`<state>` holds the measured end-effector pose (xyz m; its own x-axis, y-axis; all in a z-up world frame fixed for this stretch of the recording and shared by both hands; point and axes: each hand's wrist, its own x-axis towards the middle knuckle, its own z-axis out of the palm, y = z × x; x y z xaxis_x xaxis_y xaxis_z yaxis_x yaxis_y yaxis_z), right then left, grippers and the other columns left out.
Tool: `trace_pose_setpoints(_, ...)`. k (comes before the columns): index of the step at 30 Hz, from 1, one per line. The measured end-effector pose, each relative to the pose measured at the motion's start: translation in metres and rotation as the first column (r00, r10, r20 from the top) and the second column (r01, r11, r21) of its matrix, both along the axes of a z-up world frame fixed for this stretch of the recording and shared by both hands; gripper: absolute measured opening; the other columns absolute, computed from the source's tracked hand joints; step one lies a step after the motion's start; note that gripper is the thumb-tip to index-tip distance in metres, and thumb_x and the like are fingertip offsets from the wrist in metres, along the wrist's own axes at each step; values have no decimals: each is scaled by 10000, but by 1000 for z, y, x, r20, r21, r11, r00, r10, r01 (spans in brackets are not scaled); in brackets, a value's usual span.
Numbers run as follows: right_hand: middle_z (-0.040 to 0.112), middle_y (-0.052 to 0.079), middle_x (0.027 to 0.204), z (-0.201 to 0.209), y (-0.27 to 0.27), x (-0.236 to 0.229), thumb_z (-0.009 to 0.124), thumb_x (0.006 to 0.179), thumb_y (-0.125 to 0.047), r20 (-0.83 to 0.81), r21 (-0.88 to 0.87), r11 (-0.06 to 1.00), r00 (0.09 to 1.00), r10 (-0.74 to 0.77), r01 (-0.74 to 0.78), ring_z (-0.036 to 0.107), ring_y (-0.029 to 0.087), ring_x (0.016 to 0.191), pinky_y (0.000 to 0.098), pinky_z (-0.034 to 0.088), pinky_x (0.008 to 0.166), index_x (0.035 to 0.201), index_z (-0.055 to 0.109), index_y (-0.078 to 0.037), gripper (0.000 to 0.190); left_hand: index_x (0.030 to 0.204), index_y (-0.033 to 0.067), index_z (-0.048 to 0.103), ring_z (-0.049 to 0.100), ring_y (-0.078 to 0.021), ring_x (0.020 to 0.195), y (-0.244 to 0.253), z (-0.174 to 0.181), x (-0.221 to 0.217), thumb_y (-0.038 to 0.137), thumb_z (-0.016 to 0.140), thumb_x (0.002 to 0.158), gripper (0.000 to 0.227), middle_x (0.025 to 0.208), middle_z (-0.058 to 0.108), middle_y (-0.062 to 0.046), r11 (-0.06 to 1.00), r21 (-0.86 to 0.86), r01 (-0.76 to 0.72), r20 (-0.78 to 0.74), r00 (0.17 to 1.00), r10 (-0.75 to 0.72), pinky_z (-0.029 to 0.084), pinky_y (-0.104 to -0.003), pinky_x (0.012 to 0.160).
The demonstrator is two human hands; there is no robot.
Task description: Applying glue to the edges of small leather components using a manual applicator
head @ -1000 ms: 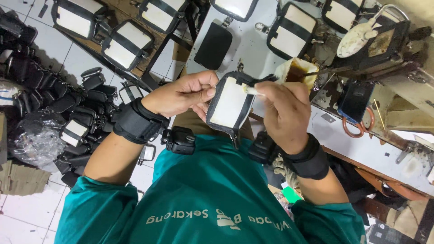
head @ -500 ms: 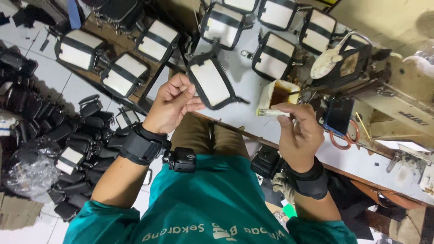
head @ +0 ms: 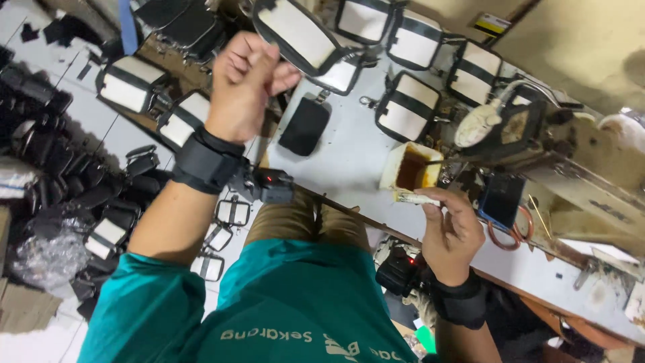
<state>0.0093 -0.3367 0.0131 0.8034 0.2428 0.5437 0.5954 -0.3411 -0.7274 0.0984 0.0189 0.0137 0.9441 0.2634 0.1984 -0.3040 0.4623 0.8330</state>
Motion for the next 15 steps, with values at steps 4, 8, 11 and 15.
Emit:
trace_pose_setpoints(4, 699, 199, 1107, -9, 1, 5, 571, 1087, -161, 21, -58, 998, 1000, -7, 8, 711, 299, 1057, 381, 594, 923, 1154, 610, 29, 205, 998, 109, 614, 766, -140, 848, 46, -6, -19, 22, 618, 1061, 108, 805, 681, -29, 993, 57, -101, 3, 995, 101, 709, -331, 850)
trace_pose_setpoints(8, 700, 219, 1084, -18, 8, 11, 570, 1081, -101, -1, -29, 998, 999, 49, -49, 718, 314, 1029, 397, 605, 927, 1130, 593, 47, 158, 987, 113, 584, 746, -123, 836, 77, -15, -44, 34, 586, 1086, 127, 807, 640, -10, 977, 112, -184, -94, 976, 195, 723, -339, 877)
trace_pose_setpoints(11, 693, 210, 1084, -23, 15, 14, 558, 1084, -101, 12, -23, 993, 993, 116, -116, 709, 304, 1009, 381, 611, 888, 1141, 592, 32, 148, 967, 111, 569, 743, -138, 799, 88, -25, -53, 40, 600, 1069, 128, 778, 629, -11, 966, 99, -241, -157, 954, 254, 730, -361, 854)
trace_pose_setpoints(15, 704, 186, 1110, -29, 18, 15, 573, 1075, -80, 3, -30, 986, 987, 163, -163, 695, 245, 1016, 301, 624, 826, 1202, 607, 8, 158, 1003, 118, 576, 772, -161, 856, 86, -25, -41, 16, 608, 1061, 122, 827, 625, 4, 973, 132, -189, -152, 966, 208, 725, -359, 866)
